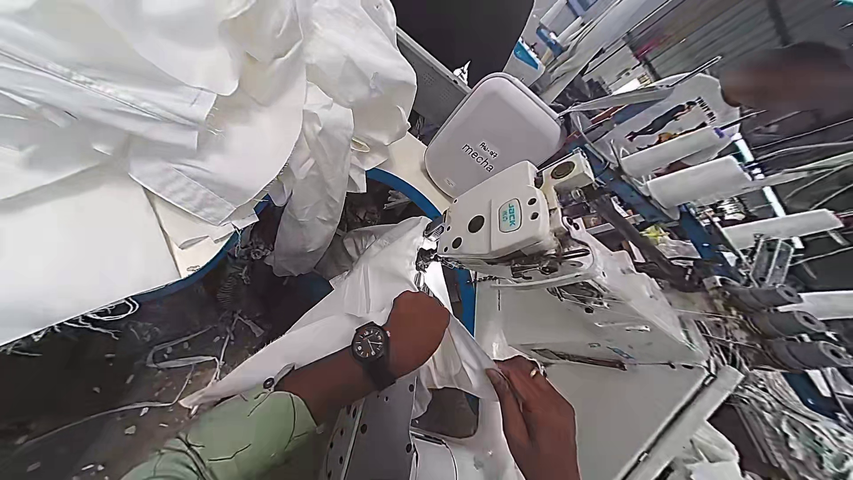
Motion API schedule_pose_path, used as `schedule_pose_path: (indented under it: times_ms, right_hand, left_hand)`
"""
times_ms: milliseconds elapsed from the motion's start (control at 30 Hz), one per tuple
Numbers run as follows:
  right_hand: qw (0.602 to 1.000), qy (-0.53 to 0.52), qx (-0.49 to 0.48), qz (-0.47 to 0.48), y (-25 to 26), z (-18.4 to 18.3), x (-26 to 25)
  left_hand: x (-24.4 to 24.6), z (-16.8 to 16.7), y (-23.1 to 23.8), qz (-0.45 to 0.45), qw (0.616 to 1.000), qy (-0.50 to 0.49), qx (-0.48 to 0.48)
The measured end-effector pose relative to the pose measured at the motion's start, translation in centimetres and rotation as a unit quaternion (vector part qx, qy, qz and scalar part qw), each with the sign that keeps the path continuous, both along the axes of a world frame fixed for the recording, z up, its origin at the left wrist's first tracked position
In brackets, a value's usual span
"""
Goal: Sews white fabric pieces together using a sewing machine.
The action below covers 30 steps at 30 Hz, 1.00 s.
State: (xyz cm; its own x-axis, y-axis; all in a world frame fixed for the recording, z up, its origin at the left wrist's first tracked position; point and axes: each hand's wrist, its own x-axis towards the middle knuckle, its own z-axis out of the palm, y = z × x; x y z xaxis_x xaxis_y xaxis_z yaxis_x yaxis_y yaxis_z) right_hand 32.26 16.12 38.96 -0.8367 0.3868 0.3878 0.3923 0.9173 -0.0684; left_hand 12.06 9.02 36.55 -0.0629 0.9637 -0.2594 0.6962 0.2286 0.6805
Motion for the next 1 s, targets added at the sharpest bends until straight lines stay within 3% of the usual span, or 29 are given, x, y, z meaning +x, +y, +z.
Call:
schedule_pose_path:
  times_ms: [67, 133, 200, 267, 333, 433, 567, 667, 700, 767, 833, 933, 1000]
  right_hand:
    - [1.000, -0.006, 0.008, -0.024, -0.6, -1.3, 1.2]
    - [0.999, -0.029, 0.007, -0.033, -2.0, -2.9, 1.8]
    - [0.999, -0.046, 0.007, -0.013, -4.0, -3.7, 0.7]
    - [0.998, -0.054, 0.021, 0.026, -6.2, -3.5, -0.9]
    - [0.996, -0.043, 0.052, 0.055, -7.0, -4.1, -2.7]
    - [0.996, -0.026, 0.034, 0.075, -5.8, -4.1, -3.6]
    - [0.998, 0.025, -0.060, 0.025, -0.1, -0.3, -1.2]
    - [0.997, 0.063, -0.037, 0.008, 3.2, 0.6, -0.8]
    - [0.997, 0.067, -0.022, 0.012, 3.7, 1.1, -1.4]
    - [0.997, 0.071, 0.025, 0.008, 3.8, 1.7, -2.3]
    - [0.993, 0.084, 0.080, -0.001, 3.5, 0.9, -1.7]
    - [0.989, 0.077, 0.126, -0.017, 1.5, -2.2, 0.6]
    - [0.993, 0.051, 0.107, 0.002, -1.2, -4.7, 1.5]
  left_hand:
    - [1.2, 1.0, -1.1, 0.031, 0.999, 0.002, -0.041]
    - [1.9, -0.2, -4.5, 0.145, 0.989, 0.000, -0.005]
    - [2.6, -3.2, -7.4, 0.247, 0.958, 0.015, 0.145]
    - [4.6, -6.9, -7.5, 0.266, 0.914, -0.001, 0.307]
    - [4.8, -8.4, -6.6, 0.249, 0.899, -0.025, 0.360]
    - [3.2, -8.0, -6.3, 0.223, 0.914, -0.090, 0.327]
    - [1.6, -6.2, -6.0, 0.274, 0.916, -0.117, 0.268]
    - [-0.1, -1.6, -2.4, 0.135, 0.987, -0.067, 0.048]
    - [0.0, -0.7, -0.6, 0.104, 0.994, -0.035, 0.024]
    - [0.7, 0.4, 1.4, 0.080, 0.996, 0.019, 0.018]
    - [0.9, 0.6, 0.7, 0.072, 0.997, 0.012, 0.014]
    - [1.5, -0.7, -3.7, 0.159, 0.986, -0.038, 0.040]
    - [2.5, -2.8, -6.5, 0.254, 0.957, -0.060, 0.126]
